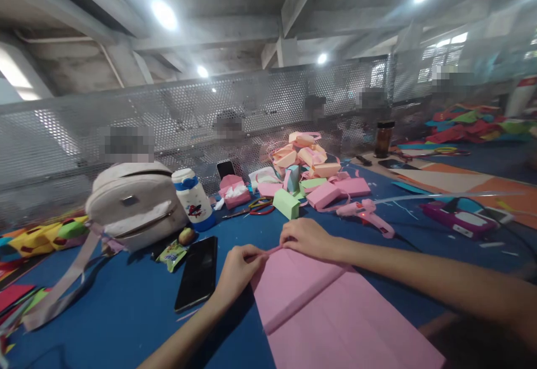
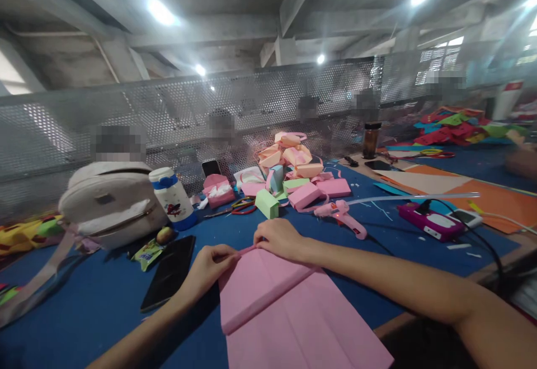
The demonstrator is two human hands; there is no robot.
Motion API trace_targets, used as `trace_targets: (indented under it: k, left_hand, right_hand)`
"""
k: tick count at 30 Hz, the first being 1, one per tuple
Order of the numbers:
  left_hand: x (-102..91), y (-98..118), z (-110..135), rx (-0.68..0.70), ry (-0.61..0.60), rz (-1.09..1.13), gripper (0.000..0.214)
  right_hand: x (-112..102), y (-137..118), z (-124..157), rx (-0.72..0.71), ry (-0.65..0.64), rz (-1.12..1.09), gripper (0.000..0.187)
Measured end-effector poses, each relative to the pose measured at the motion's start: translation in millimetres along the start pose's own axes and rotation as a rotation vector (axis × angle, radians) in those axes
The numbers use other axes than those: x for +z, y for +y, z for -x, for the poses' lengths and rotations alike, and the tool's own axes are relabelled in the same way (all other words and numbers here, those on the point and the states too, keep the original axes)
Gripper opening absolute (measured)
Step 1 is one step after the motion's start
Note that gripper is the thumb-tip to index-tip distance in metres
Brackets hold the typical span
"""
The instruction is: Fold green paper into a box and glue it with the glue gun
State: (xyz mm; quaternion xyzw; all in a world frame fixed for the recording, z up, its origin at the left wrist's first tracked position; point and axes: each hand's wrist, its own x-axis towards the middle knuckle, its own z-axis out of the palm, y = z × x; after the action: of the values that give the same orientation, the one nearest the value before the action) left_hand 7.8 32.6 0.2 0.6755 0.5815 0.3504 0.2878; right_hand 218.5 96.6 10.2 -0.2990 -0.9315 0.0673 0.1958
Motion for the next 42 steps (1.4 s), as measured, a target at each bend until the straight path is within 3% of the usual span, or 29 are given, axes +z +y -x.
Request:
trace_targets:
  k: [2, 5, 11, 21, 24, 26, 30, 35, 39, 42]
  left_hand:
    - [2.5, -6.5, 2.1, 0.068, 0.005, -0.102, 0.017]
    - [3.0, -14.3, 2.3, 0.199, -0.024, -0.331, 0.022]
    - [1.9, -28.3, -4.8, 0.569, -0.045, -0.677, 0.028]
    - [0.8, -23.4, -5.1, 0.937, 0.041, -0.904, 0.03]
    - [1.7, -21.1, -4.5, 1.024, 0.047, -0.987, 0.028]
    - [2.0, -19.6, -3.5, 1.044, 0.042, -1.034, 0.026]
    - [2.2, -15.9, 1.1, 1.026, 0.013, -1.081, 0.022]
    - [0.0, -9.9, 13.7, 0.897, -0.031, -1.044, 0.02]
    - [-9.9, 1.9, 16.2, 0.545, -0.152, -0.7, 0.029]
    - [-19.7, 14.2, 4.2, 0.217, -0.237, -0.332, 0.031]
  right_hand:
    - [11.0, 1.3, 3.9, 0.016, -0.003, -0.016, 0.015]
    - [20.2, 4.8, 8.9, -0.004, 0.007, -0.031, 0.015]
    - [29.4, 15.0, 13.7, -0.218, 0.086, 0.111, 0.02]
    - [29.5, 11.3, 13.5, -0.498, 0.149, 0.443, 0.032]
    - [21.5, 6.1, 12.4, -0.472, 0.06, 0.415, 0.029]
    - [11.6, 3.9, 10.1, -0.339, -0.043, 0.286, 0.02]
    - [-10.0, 6.7, 1.6, 0.065, -0.203, -0.003, 0.017]
    - [-17.3, 13.5, -8.1, 0.184, -0.311, -0.043, 0.02]
    - [-16.1, 11.9, -11.6, 0.188, -0.354, -0.071, 0.008]
    - [-21.3, 7.8, -12.3, 0.146, -0.3, -0.113, 0.008]
